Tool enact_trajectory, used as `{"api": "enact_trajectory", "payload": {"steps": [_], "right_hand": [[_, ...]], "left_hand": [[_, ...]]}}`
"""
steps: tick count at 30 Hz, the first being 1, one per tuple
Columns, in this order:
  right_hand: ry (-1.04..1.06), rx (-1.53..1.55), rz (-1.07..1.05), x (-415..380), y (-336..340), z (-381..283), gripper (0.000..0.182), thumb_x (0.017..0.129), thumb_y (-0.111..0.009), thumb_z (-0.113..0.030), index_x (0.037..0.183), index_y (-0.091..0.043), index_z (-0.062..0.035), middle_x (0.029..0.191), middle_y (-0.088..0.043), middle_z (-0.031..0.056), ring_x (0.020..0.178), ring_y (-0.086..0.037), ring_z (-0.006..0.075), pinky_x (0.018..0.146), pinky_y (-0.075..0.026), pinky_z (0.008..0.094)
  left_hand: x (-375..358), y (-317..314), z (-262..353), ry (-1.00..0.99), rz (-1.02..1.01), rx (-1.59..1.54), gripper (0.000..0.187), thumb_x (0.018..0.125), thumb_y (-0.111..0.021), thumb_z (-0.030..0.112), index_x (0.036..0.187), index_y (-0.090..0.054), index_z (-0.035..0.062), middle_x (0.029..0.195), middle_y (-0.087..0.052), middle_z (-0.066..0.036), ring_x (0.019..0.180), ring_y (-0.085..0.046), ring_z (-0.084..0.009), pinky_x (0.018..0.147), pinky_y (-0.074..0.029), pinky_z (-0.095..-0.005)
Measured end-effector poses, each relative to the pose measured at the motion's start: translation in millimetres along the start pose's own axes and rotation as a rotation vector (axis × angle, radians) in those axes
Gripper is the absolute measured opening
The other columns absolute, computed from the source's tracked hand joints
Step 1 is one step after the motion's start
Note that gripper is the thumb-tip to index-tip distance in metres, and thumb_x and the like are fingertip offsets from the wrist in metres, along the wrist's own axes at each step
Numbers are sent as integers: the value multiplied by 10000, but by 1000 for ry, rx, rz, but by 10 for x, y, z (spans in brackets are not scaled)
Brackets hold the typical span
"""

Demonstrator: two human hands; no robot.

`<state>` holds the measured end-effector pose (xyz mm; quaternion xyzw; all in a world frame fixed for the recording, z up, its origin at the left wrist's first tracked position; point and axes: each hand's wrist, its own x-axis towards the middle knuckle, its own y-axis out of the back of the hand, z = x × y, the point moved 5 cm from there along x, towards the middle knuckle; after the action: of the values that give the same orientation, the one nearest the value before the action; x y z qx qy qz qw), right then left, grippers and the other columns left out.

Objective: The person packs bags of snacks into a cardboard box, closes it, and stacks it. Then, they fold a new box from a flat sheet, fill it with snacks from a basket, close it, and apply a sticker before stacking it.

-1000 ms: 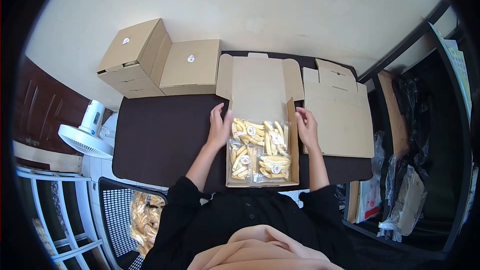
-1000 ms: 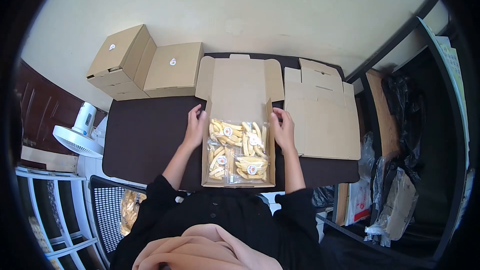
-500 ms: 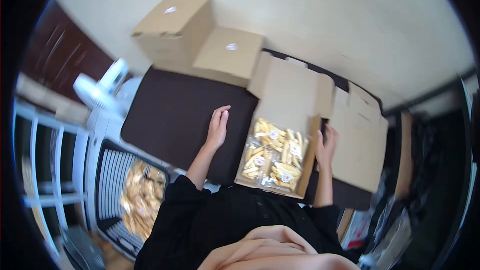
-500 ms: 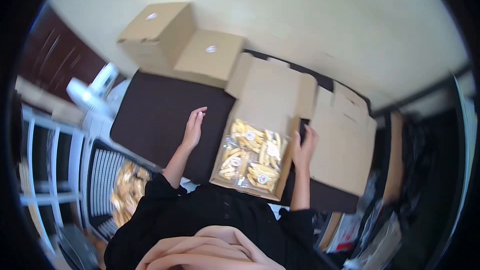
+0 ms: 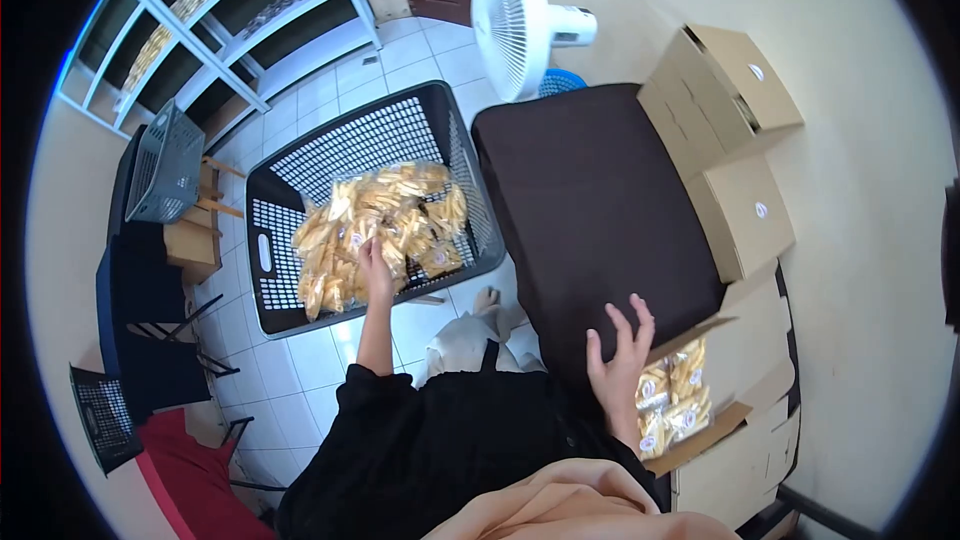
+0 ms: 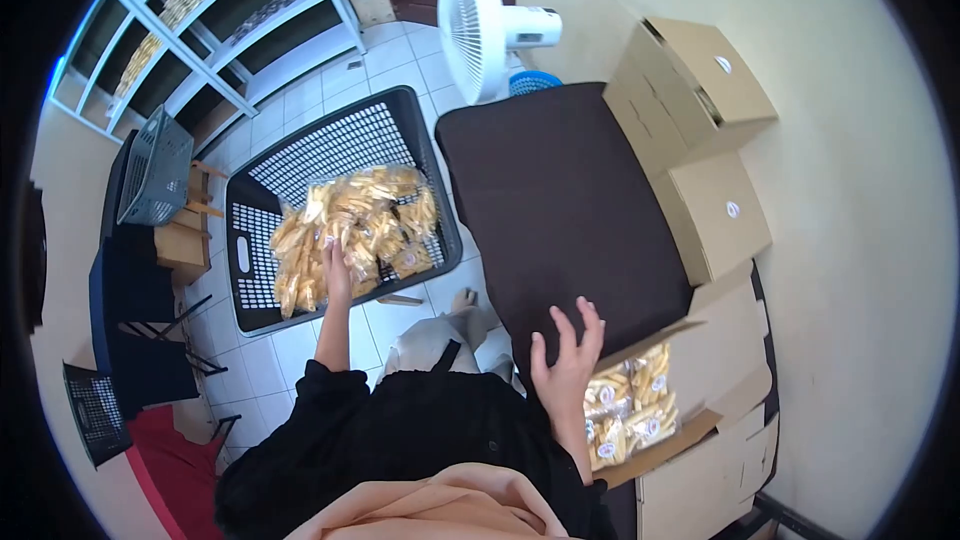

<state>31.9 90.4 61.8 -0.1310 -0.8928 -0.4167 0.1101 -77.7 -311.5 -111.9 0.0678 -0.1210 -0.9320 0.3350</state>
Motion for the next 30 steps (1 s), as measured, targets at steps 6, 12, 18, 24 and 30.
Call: {"api": "enact_trajectory", "payload": {"steps": [6, 12, 18, 24, 30], "right_hand": [[-17, 209, -137, 384, -717, -381, 360, 740, -641, -77, 1090, -564, -51, 1251, -418, 185, 1148, -432, 358, 938, -384, 413], [-20, 256, -257, 784, -1240, -586, 334, 741, -640, -50, 1067, -572, -30, 1227, -439, 166, 1091, -496, 329, 904, -423, 376], [-55, 285, -314, 999, -1639, -679, 333, 735, -650, -50, 1058, -571, -25, 1185, -463, 170, 1030, -533, 313, 869, -447, 360], [-150, 217, -389, 987, -1728, -582, 350, 720, -653, -18, 1058, -565, -9, 1193, -442, 163, 1037, -535, 289, 886, -446, 351], [-283, 121, -360, 905, -1559, -358, 337, 718, -650, -19, 1046, -570, -7, 1186, -446, 164, 1053, -524, 305, 889, -448, 366]], "left_hand": [[688, 266, -867, 507, -157, -68, 541, 843, -472, 476, 1210, -436, 81, 1221, -462, -74, 1097, -445, -228, 861, -368, -435], [1144, -376, -1114, 701, -438, -170, 414, 859, -460, 430, 1159, -470, 146, 1058, -487, -3, 998, -452, -164, 861, -356, -392], [1397, -1149, -787, 736, -645, -314, 563, 873, -423, 505, 1358, -330, 234, 1433, -162, -130, 1279, -230, -286, 1009, -257, -464], [1666, -1644, -1018, 838, -517, -495, 637, 851, -414, 589, 1387, -288, 268, 1477, 40, -149, 1356, -39, -307, 1056, -170, -494], [1819, -1750, -1357, 826, -476, -461, 628, 856, -441, 523, 1391, -270, 242, 1467, -159, -65, 1353, -95, -246, 1054, -172, -478]]}}
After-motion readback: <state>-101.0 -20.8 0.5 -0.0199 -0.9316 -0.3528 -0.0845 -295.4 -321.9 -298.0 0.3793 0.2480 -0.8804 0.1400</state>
